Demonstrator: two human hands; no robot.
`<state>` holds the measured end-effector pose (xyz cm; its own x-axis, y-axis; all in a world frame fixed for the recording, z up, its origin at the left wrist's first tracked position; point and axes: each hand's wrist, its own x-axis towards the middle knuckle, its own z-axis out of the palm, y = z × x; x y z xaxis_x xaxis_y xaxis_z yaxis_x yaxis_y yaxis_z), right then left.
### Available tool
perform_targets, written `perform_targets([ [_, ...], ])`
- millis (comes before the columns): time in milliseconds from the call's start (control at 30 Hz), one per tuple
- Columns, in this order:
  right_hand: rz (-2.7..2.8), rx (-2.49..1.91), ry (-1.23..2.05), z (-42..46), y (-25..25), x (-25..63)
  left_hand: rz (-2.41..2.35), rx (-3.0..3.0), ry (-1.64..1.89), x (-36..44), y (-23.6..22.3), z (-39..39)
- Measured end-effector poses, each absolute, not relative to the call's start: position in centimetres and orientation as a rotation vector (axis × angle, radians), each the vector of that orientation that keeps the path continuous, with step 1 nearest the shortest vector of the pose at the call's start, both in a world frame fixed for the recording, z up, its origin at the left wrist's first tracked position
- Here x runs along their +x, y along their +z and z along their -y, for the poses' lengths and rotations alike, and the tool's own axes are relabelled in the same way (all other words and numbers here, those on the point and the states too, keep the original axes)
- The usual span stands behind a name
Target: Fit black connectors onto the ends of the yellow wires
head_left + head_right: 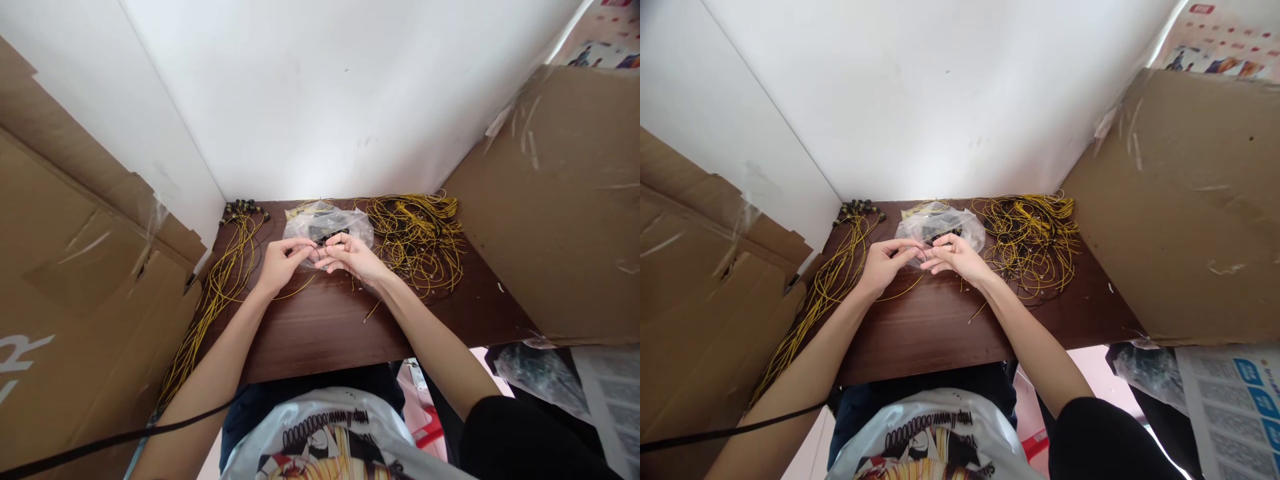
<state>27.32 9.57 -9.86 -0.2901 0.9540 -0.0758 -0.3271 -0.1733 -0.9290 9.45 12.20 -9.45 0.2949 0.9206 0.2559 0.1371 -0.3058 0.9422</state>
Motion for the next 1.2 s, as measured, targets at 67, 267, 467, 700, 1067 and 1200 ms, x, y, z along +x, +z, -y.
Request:
perform_targets([
  [67,1.071,-0.892,1.621,-9.6,-9.9,27.3,-1.007,1.709,1.112,9.4,-9.5,-12.2],
  [267,1.118,-0.942,1.458,-9.7,-9.4,27.3,-1.077,1.796,1.162,9.3,-9.5,-12.2],
  [467,1.14,-1.059,1.407,-9.6,-9.4,27.2,-1.071,1.805,1.22,9.5,-9.3,-11.9],
  [700,1.088,-1.015,1.451,-9.5,-9.9,26.9,-1.012,1.875,1.245,9.9,-9.8,-11.8],
  [1067,1.186,-0.986,1.324,-9.8,-10.4,27.2,-1.035,1.865,1.301,10.1,-10.2,-11.8],
  [1200,1.154,-1.002,1.327,-9.7,-10.2,26.9,-1.003,1.878,1.303,10.3,-10.3,-11.7],
])
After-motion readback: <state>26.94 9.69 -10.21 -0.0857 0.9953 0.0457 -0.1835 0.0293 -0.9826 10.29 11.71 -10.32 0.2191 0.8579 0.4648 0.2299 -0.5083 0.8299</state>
